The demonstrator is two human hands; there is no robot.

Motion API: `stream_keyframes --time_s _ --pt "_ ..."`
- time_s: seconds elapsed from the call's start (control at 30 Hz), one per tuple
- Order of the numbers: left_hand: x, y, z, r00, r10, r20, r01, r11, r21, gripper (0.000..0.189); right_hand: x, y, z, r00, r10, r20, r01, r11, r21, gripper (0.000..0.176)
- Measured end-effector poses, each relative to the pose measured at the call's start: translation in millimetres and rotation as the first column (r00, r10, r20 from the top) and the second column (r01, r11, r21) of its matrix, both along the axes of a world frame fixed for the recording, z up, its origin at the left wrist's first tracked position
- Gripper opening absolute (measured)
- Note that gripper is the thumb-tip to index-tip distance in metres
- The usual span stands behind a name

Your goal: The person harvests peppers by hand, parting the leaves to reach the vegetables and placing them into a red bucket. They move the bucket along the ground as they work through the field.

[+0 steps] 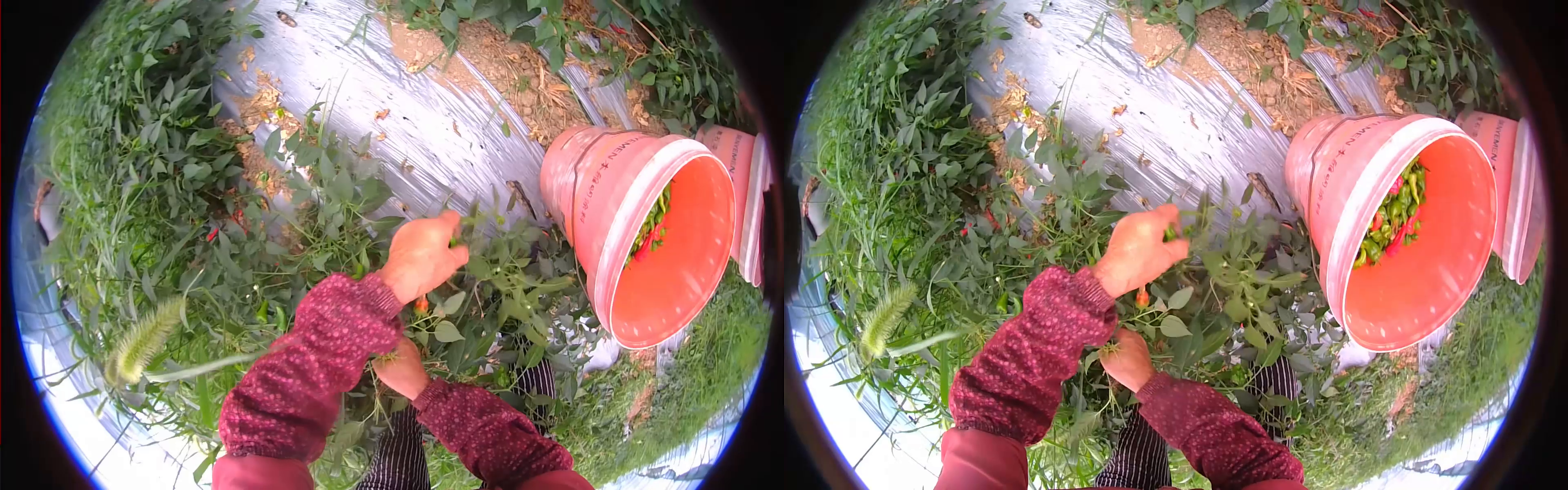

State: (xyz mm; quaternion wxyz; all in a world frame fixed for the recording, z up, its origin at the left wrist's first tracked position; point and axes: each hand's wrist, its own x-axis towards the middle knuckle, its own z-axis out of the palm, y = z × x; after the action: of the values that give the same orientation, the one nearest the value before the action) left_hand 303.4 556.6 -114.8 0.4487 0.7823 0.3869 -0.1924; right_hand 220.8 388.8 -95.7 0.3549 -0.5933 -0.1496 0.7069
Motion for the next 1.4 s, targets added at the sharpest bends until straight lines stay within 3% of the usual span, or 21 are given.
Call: stream_keyframes --time_s 0.13,0.2,0.23,0.27,0.3,0.33,0.4,0.5,0.6,0.67,0.7,0.8,0.83,0.93,1.0,1.03,1.1,1.13,1.27,1.33,1.4 --pt "8.2 48.3 42.9 0.958 0.281 0.049 -0.284 0.955 0.090 0.014 9.3 8.5 6.7 0.954 0.290 -0.082 -0.300 0.933 -0.199 0.027" --pt "-32.7 49.2 27.4 0.964 0.222 0.144 -0.235 0.969 0.078 0.012 -11.6 -8.2 -8.2 0.912 -0.362 -0.192 0.338 0.930 -0.145 0.026" --pt "-60.5 52.1 14.0 0.962 0.147 0.231 -0.166 0.984 0.061 0.010 -10.5 -6.3 -8.1 0.957 -0.277 -0.089 0.268 0.958 -0.106 0.030" --pt "-89.8 61.0 1.8 0.901 0.395 0.180 -0.390 0.919 -0.063 0.007 -4.8 -1.7 -2.4 0.956 -0.277 -0.097 0.267 0.958 -0.100 0.030" --pt "-100.5 77.2 8.4 0.603 0.798 0.009 -0.755 0.574 -0.317 0.010 6.0 3.3 7.7 0.978 -0.202 -0.058 0.197 0.977 -0.086 0.031" --pt "-115.3 88.5 1.9 0.497 0.865 0.072 -0.847 0.501 -0.177 0.011 12.9 5.8 12.1 0.992 -0.126 -0.014 0.125 0.990 -0.073 0.032" --pt "-140.8 98.3 -30.7 0.542 0.829 0.141 -0.832 0.552 -0.046 0.015 5.5 -2.5 2.9 0.994 -0.107 -0.019 0.105 0.992 -0.075 0.033" --pt "-160.8 99.5 -94.9 0.515 0.823 -0.241 -0.849 0.528 -0.013 0.024 -3.7 -12.8 -5.0 0.996 -0.086 0.022 0.086 0.996 -0.017 0.033" --pt "-197.7 84.8 -177.2 0.552 0.769 -0.322 -0.831 0.478 -0.284 0.035 -14.8 -26.4 -16.2 0.959 -0.282 -0.019 0.281 0.959 -0.036 0.034" --pt "-185.0 65.3 -176.7 0.910 0.412 -0.037 -0.411 0.889 -0.204 0.039 -14.3 -29.8 -17.5 0.977 -0.172 -0.123 0.160 0.982 -0.096 0.034" --pt "-180.6 63.3 -175.1 0.910 0.413 -0.037 -0.411 0.887 -0.209 0.039 -22.6 -33.5 -22.3 0.949 -0.306 -0.081 0.303 0.952 -0.054 0.029" --pt "-161.4 64.7 -160.3 0.708 0.675 -0.208 -0.535 0.321 -0.781 0.045 -28.2 -40.0 -27.9 0.803 -0.510 -0.308 0.445 0.857 -0.260 0.032" --pt "-163.4 55.9 -165.7 0.691 0.721 0.056 -0.416 0.460 -0.784 0.041 -28.7 -41.9 -28.6 0.803 -0.511 -0.306 0.446 0.857 -0.258 0.032" --pt "-125.9 61.7 -90.0 0.666 0.746 -0.007 -0.553 0.487 -0.676 0.035 -18.2 -42.9 -28.8 0.972 0.023 0.235 -0.066 0.982 0.175 0.038" --pt "-106.6 63.8 -56.5 0.766 0.643 -0.015 -0.570 0.668 -0.478 0.039 -9.2 -37.9 -25.8 0.773 -0.390 -0.500 0.326 0.921 -0.214 0.033" --pt "-109.7 60.7 -50.4 0.803 0.596 0.022 -0.515 0.712 -0.477 0.039 -2.1 -28.3 -21.1 0.775 -0.394 -0.494 0.332 0.919 -0.212 0.033" --pt "-119.1 49.2 -40.5 0.807 0.568 0.162 -0.436 0.758 -0.486 0.017 15.6 -1.8 -4.5 0.908 0.413 0.069 -0.414 0.910 0.010 0.035" --pt "-122.7 46.1 -32.5 0.811 0.563 0.161 -0.430 0.759 -0.489 0.017 23.6 6.4 1.6 0.911 0.406 0.069 -0.408 0.913 0.006 0.035" --pt "-149.2 19.8 -29.0 0.721 0.693 0.027 -0.572 0.616 -0.542 0.033 55.1 9.2 12.1 0.952 -0.289 -0.103 0.240 0.910 -0.339 0.041" --pt "-165.0 5.8 -33.0 0.507 0.854 0.115 -0.539 0.418 -0.731 0.033 76.2 10.7 18.5 0.760 -0.580 -0.292 0.429 0.786 -0.445 0.037" --pt "-165.8 2.5 -22.0 0.626 0.776 0.078 -0.463 0.451 -0.763 0.033 105.5 9.3 19.9 0.847 -0.449 -0.284 0.289 0.838 -0.463 0.046"
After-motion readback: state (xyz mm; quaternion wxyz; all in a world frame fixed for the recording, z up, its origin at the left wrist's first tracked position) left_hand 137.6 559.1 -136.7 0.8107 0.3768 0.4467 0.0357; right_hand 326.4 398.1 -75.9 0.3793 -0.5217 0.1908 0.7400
